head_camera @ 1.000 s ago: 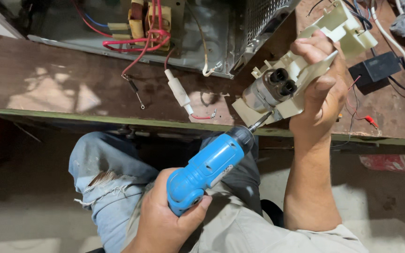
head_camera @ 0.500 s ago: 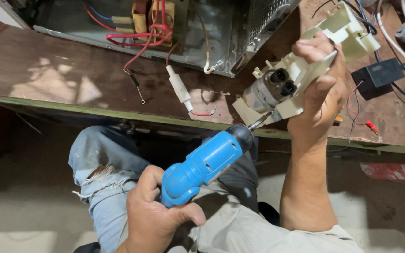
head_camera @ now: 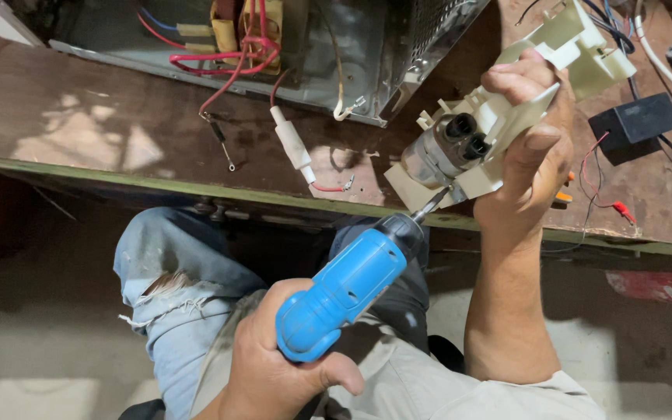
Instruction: The person removes a fan assembly from a microwave chassis, uses pliers to handle wiring, and uses a power screwdriver to disassemble components on the fan housing.
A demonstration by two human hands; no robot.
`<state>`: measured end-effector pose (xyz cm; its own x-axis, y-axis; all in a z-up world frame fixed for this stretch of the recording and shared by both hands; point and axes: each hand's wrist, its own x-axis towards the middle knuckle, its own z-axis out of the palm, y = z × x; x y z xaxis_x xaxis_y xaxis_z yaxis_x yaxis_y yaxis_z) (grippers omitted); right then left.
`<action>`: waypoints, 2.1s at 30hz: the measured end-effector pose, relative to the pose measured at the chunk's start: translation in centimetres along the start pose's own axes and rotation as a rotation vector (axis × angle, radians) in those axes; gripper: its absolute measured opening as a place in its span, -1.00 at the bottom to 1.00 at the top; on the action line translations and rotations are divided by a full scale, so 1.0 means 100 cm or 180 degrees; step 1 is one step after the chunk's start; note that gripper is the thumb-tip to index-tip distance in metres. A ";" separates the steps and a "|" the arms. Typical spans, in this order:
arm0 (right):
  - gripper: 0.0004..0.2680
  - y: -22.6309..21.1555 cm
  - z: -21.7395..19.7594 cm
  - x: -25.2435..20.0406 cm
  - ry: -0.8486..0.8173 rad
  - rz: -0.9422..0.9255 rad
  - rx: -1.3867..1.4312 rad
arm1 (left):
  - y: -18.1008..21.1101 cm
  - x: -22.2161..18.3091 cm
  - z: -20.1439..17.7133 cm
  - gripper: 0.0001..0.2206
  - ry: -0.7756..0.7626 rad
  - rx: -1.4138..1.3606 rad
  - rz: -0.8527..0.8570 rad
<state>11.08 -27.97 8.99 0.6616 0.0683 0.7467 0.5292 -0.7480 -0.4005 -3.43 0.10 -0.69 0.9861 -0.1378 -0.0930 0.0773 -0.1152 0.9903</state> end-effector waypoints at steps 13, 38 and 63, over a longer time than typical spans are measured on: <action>-0.25 0.003 -0.002 -0.006 0.0004 0.0200 0.0007 | -0.017 -0.001 -0.001 -0.11 0.0061 0.0233 0.0159; -0.11 0.012 -0.071 0.024 -0.1470 0.0056 -0.0377 | -0.009 0.006 -0.007 -0.21 -0.0203 -0.0014 0.0471; -0.34 -0.029 -0.002 0.188 -0.4855 0.2665 -0.2654 | -0.033 0.017 -0.001 -0.16 0.0052 0.0457 0.1368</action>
<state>21.83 -24.65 24.32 0.6527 -0.3344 -0.6799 -0.1635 -0.9383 0.3047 -2.03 0.32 -4.08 0.9265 -0.1874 0.3262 -0.3596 -0.1864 0.9143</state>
